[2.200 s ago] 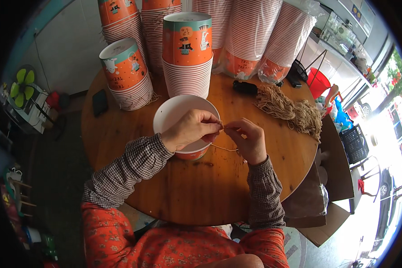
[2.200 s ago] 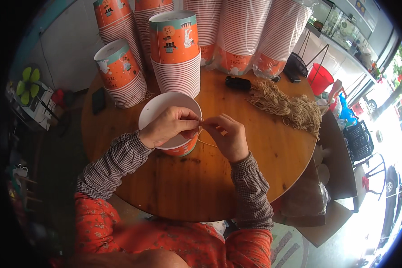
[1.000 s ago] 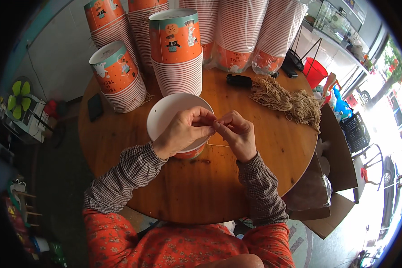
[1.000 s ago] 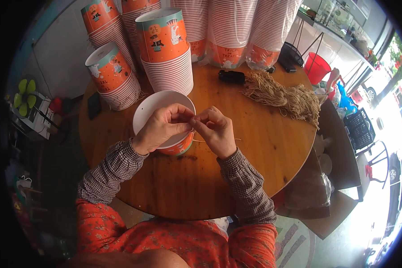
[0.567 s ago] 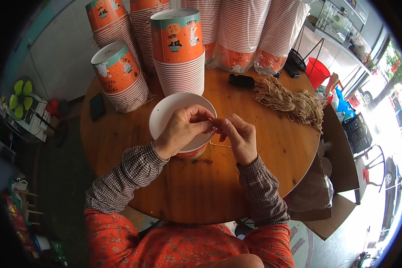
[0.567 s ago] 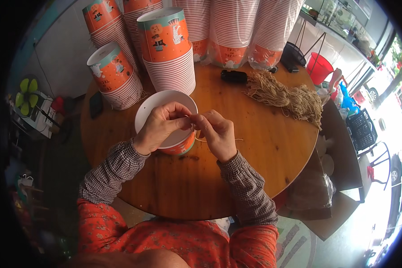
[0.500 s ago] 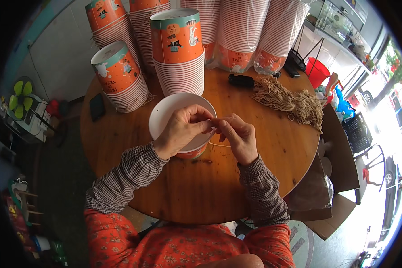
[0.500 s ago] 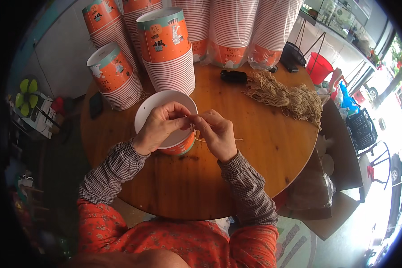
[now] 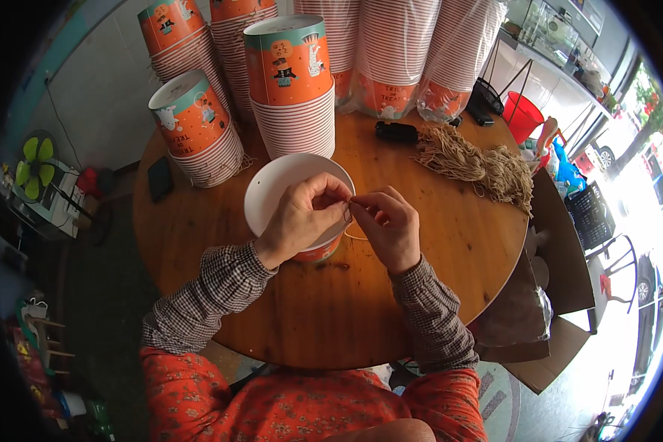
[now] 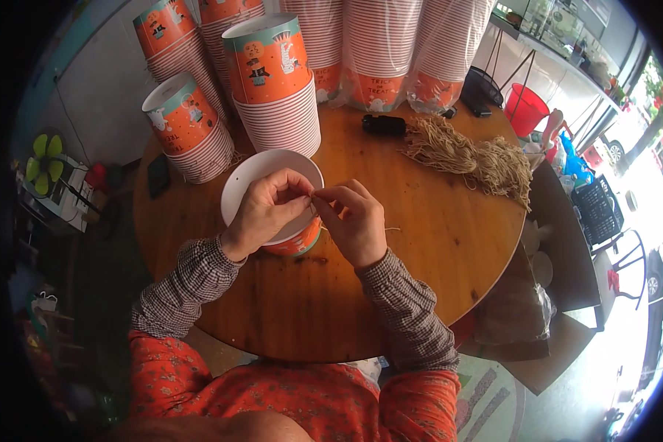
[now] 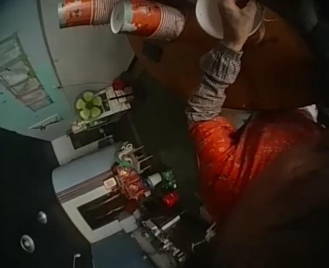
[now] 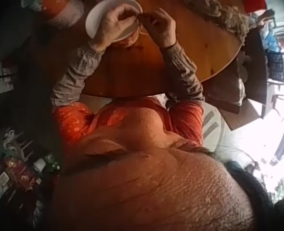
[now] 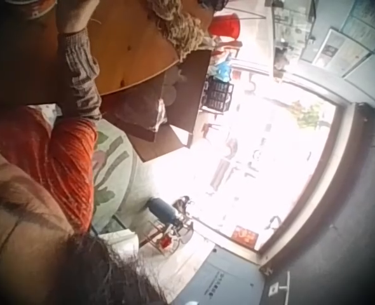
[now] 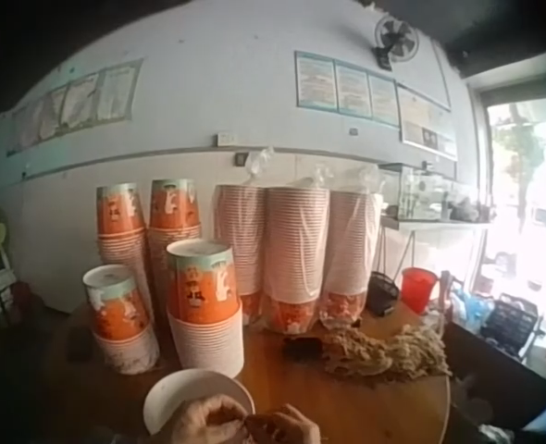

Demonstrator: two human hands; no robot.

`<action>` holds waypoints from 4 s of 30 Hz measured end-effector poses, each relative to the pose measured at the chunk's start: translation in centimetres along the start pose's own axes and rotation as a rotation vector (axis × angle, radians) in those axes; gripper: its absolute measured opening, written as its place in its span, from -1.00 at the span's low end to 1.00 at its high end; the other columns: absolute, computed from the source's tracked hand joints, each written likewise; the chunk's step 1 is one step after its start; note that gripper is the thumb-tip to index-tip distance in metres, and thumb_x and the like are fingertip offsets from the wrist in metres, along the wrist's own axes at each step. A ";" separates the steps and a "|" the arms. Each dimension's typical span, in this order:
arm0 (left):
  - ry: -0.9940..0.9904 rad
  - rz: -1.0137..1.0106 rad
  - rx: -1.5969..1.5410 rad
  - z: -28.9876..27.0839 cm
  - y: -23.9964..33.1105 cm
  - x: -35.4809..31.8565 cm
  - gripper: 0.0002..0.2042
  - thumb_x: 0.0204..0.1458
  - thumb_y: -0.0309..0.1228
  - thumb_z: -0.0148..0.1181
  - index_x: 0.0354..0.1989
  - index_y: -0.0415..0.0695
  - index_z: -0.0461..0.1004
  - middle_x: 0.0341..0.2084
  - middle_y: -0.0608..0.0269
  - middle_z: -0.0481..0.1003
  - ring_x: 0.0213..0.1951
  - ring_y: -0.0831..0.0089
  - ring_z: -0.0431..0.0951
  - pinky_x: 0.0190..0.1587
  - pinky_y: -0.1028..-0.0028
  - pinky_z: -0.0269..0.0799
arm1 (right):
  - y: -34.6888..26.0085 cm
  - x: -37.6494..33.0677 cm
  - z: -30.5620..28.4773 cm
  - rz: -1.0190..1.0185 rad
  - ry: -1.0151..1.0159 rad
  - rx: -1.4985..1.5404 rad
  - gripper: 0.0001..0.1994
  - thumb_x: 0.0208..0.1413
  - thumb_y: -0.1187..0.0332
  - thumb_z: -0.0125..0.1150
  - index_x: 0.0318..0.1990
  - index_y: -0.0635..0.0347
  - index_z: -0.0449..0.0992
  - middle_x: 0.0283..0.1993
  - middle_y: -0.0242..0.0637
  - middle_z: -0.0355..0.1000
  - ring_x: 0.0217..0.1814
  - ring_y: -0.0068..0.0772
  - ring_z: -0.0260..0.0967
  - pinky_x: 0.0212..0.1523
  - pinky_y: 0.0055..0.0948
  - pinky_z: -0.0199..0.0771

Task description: Attaching rope handles to paper buckets by threading them through pre-punched holes.

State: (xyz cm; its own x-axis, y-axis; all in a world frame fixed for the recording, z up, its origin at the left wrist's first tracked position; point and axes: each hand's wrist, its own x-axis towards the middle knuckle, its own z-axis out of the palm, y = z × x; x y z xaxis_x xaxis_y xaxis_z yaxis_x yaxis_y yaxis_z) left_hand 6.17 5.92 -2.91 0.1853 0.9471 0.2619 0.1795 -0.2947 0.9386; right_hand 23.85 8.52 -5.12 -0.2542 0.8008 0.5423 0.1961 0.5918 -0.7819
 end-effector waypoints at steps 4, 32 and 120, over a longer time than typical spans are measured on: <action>0.008 0.026 0.081 0.2 0.3 0.0 -0.89 0.12 -0.58 0.17 -0.19 -0.27 0.45 -0.29 0.30 0.53 -0.22 0.61 0.54 -0.12 0.59 0.48 | -0.2 -0.3 0.3 -0.058 0.082 -0.072 -0.91 -0.04 0.52 0.34 -0.34 0.22 0.59 -0.38 -0.33 0.43 -0.48 -0.49 0.39 -0.48 -0.52 0.39; -0.005 -0.226 -0.200 -0.1 0.6 0.2 -0.89 0.16 -0.48 0.16 -0.24 -0.26 0.42 -0.40 0.28 0.52 -0.37 0.60 0.54 -0.26 0.61 0.49 | 0.0 -0.2 0.5 -0.057 0.062 0.020 -0.87 -0.07 0.59 0.27 -0.35 0.21 0.49 -0.36 -0.35 0.39 -0.40 -0.54 0.40 -0.53 -0.57 0.36; -0.104 -0.182 0.044 0.2 0.5 0.7 -0.86 0.10 -0.47 0.21 -0.23 -0.27 0.54 -0.38 0.32 0.56 -0.28 0.60 0.53 -0.16 0.58 0.44 | 2.1 0.4 -0.8 0.255 0.132 0.704 -0.91 0.18 0.45 0.21 -0.25 0.30 0.52 -0.32 -0.39 0.47 -0.33 -0.65 0.40 -0.39 -0.63 0.45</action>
State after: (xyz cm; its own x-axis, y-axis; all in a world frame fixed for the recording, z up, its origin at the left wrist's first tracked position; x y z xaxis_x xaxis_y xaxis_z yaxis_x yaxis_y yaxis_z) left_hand 6.63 6.39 -2.31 0.2444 0.9677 0.0623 0.2609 -0.1275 0.9569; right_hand 24.87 10.20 -6.29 -0.1575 0.9355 0.3162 -0.4282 0.2239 -0.8755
